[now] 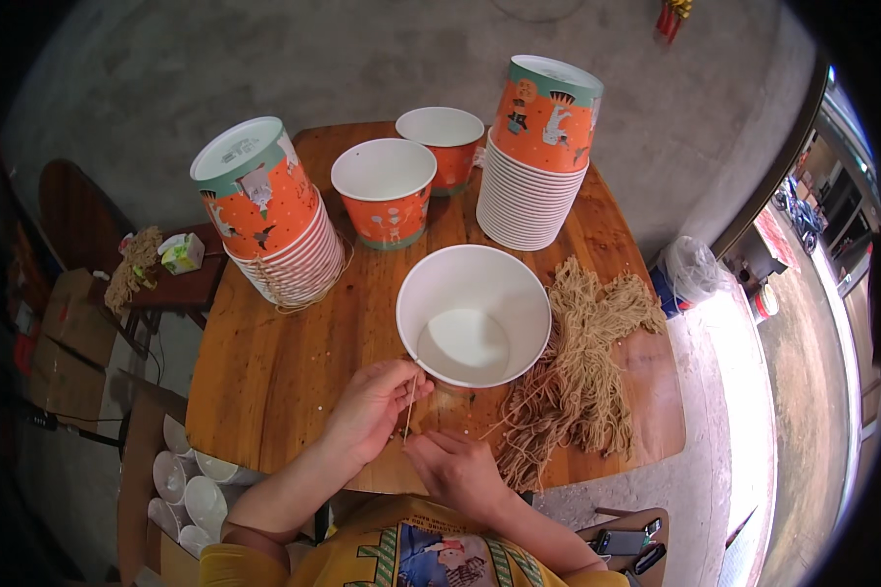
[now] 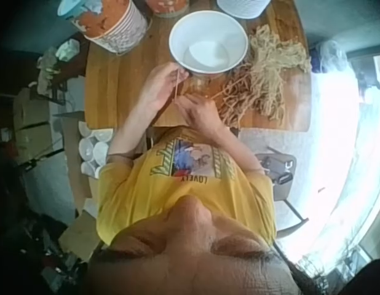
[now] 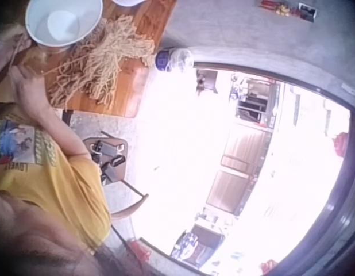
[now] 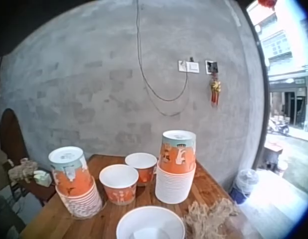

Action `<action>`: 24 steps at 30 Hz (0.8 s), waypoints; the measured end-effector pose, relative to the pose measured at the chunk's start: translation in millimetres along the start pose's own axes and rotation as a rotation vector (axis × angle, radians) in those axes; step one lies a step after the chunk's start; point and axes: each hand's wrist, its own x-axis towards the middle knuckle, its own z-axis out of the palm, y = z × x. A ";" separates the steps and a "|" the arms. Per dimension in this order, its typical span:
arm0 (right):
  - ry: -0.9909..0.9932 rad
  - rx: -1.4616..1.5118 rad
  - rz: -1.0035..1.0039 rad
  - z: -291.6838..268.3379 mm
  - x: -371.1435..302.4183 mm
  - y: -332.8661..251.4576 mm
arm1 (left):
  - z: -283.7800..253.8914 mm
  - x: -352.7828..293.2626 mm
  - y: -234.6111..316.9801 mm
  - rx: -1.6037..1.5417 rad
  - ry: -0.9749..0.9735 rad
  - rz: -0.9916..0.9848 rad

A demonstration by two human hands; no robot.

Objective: The person is tying bundles of dried fibers and placing them into patterned paper cups on a wooden table.

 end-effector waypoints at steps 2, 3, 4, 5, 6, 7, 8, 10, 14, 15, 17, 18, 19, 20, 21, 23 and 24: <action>-0.052 -0.041 0.018 -3.2 1.7 -2.2 | -3.0 2.9 -4.0 0.003 0.012 0.020; -0.104 -0.082 0.038 -4.4 1.9 -3.2 | -3.4 3.4 -5.0 0.006 0.023 0.039; -0.100 -0.085 0.040 -3.9 1.3 -1.8 | 1.0 3.4 -3.7 0.008 0.018 0.039; -0.057 -0.083 0.020 -1.8 0.8 0.7 | 8.0 2.9 -0.9 -0.003 0.050 0.046; -0.014 -0.081 0.000 -1.4 0.0 2.3 | 12.9 3.1 0.3 -0.013 0.081 0.053; -0.010 -0.081 0.000 -4.4 0.6 0.0 | 10.9 2.7 -3.9 -0.009 0.079 0.053; 0.011 -0.030 0.008 -10.7 2.1 -7.3 | 4.6 -0.9 -13.0 0.137 0.099 0.096; 0.036 0.017 0.016 -21.5 2.7 -18.0 | -16.4 -8.4 -43.7 0.600 0.013 0.342; 0.066 0.302 -0.066 -39.1 0.1 -34.7 | 1.3 -25.6 -46.6 0.931 -0.421 0.681; 0.105 0.399 -0.115 -43.6 1.0 -40.5 | 13.0 -20.2 -46.0 1.049 -0.361 0.889; 0.019 0.489 -0.037 -63.6 -2.0 -47.3 | 35.5 -15.8 -28.9 1.142 -0.271 0.965; -0.072 0.589 0.038 -73.5 -4.6 -48.4 | 39.5 -14.2 -21.2 1.136 -0.278 0.969; -0.067 0.584 0.039 -81.6 -7.4 -47.8 | 40.5 -12.6 -12.7 1.216 -0.254 0.892; -0.066 0.738 0.112 -87.8 -10.2 -47.7 | 39.2 -12.7 -4.0 1.295 -0.224 0.812; -0.065 0.894 0.184 -94.7 -12.7 -46.6 | 38.7 -12.9 4.4 1.402 -0.139 0.905; 0.073 1.066 0.261 -105.1 -19.7 -36.1 | 23.3 -3.9 14.7 1.455 -0.058 0.988; 0.140 1.210 0.352 -103.1 -23.8 -28.2 | 16.5 0.6 24.8 1.410 -0.049 1.046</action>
